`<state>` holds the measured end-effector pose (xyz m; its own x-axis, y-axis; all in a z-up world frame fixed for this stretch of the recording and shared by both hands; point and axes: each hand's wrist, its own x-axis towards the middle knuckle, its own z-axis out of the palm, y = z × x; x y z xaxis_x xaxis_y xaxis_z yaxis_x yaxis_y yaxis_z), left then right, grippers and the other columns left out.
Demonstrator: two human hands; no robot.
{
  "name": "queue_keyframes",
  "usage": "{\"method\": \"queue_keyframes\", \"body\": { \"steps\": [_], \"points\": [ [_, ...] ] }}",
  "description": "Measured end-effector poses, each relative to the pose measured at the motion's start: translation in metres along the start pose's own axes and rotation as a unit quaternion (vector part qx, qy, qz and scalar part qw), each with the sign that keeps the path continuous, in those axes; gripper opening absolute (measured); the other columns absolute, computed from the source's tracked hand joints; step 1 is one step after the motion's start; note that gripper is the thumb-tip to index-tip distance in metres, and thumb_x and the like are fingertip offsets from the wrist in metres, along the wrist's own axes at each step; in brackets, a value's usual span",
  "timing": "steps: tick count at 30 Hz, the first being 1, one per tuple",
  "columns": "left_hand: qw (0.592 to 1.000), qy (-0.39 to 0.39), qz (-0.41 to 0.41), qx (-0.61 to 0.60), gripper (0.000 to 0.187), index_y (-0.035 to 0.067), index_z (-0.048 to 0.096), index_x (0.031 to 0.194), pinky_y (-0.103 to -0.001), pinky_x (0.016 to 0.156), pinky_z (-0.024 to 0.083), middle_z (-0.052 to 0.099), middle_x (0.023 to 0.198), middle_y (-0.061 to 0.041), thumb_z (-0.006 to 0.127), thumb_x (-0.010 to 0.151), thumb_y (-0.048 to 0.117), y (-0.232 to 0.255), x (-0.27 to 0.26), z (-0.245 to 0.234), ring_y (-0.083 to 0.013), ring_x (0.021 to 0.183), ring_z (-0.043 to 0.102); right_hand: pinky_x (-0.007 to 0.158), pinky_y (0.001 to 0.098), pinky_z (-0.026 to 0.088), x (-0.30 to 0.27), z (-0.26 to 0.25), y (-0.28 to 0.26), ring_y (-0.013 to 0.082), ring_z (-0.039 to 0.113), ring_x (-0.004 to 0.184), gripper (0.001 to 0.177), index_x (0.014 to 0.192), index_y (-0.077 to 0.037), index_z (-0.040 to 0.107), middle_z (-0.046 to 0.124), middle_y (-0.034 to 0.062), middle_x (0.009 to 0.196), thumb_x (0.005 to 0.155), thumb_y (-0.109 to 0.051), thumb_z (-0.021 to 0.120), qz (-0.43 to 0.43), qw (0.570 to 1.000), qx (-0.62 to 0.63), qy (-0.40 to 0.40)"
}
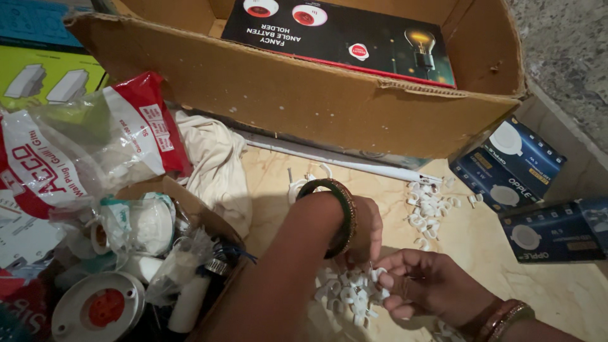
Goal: The person assembles small white plastic electrical components by hand on a tiled floor. They pick up individual parts from a pile, fit them together, and place the assembled units back down. The workspace is cluttered with cardboard boxes and packaging for light bulbs and holders.
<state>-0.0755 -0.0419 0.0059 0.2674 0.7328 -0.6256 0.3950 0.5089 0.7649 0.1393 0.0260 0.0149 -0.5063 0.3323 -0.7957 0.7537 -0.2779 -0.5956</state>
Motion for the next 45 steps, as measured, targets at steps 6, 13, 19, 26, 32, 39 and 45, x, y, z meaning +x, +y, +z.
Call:
{"method": "queue_keyframes", "body": {
  "steps": [6,13,19,26,32,39,45],
  "points": [
    [1.000,-0.002,-0.016,0.010,0.016,0.007,0.078,0.089,-0.036,0.064,0.064,0.080,0.087,-0.013,0.078,0.074,0.003,0.009,-0.017,0.002,-0.0203,0.071,0.077,0.066,0.0319,0.060,0.000,0.003,0.002,0.0157,0.070,0.068,0.031,0.112,-0.008,0.074,0.074,0.0064,0.082,0.086,-0.025,0.078,0.052,0.998,0.016,0.032],
    [0.999,-0.006,-0.034,0.041,0.016,0.008,0.078,0.087,-0.033,0.064,0.061,0.080,0.088,-0.010,0.083,0.073,0.011,0.021,-0.031,0.005,-0.0167,0.072,0.074,0.072,0.0337,0.061,0.005,0.000,0.018,0.0144,0.066,0.073,0.038,0.115,-0.011,0.078,0.071,0.0004,0.085,0.085,-0.033,0.079,0.063,0.997,0.047,0.014],
    [1.000,-0.027,0.002,-0.003,0.015,0.004,0.077,0.089,-0.034,0.066,0.063,0.079,0.086,-0.013,0.079,0.075,0.006,0.011,-0.015,0.007,-0.0191,0.073,0.076,0.076,0.0342,0.061,0.001,0.000,0.018,0.0139,0.069,0.077,0.033,0.115,-0.011,0.075,0.072,0.0003,0.086,0.085,-0.026,0.080,0.098,0.992,0.072,0.014],
    [0.999,-0.027,0.014,-0.012,0.015,0.003,0.077,0.087,-0.034,0.063,0.065,0.079,0.084,-0.013,0.081,0.073,0.003,0.010,-0.005,0.008,-0.0200,0.071,0.076,0.072,0.0343,0.061,0.007,-0.007,0.030,0.0166,0.070,0.075,0.031,0.114,-0.009,0.075,0.074,0.0058,0.085,0.085,-0.019,0.078,0.059,0.991,0.120,0.015],
    [1.000,-0.024,0.010,-0.003,0.015,0.004,0.077,0.086,-0.034,0.062,0.064,0.078,0.082,-0.011,0.082,0.072,0.004,0.012,-0.014,0.008,-0.0191,0.070,0.076,0.070,0.0325,0.060,0.004,-0.003,0.024,0.0154,0.071,0.076,0.030,0.114,-0.007,0.075,0.074,0.0038,0.086,0.088,-0.020,0.078,0.073,0.988,0.129,0.041],
    [0.999,-0.011,-0.028,0.030,0.009,0.007,0.077,0.087,-0.035,0.063,0.060,0.078,0.083,-0.008,0.080,0.078,0.007,0.023,-0.033,0.005,-0.0174,0.070,0.074,0.057,0.0294,0.054,-0.009,0.009,0.009,0.0155,0.068,0.065,0.025,0.104,-0.009,0.074,0.074,0.0071,0.076,0.088,-0.027,0.077,0.088,0.989,0.115,0.030],
    [0.999,-0.014,-0.018,0.030,0.010,0.008,0.080,0.086,-0.034,0.065,0.064,0.080,0.084,-0.008,0.073,0.080,0.004,0.025,-0.029,0.008,-0.0179,0.071,0.077,0.063,0.0301,0.059,-0.011,0.012,0.009,0.0142,0.070,0.069,0.023,0.102,-0.007,0.074,0.073,0.0013,0.080,0.089,-0.025,0.075,0.072,0.994,0.082,0.027]
  ]
}}
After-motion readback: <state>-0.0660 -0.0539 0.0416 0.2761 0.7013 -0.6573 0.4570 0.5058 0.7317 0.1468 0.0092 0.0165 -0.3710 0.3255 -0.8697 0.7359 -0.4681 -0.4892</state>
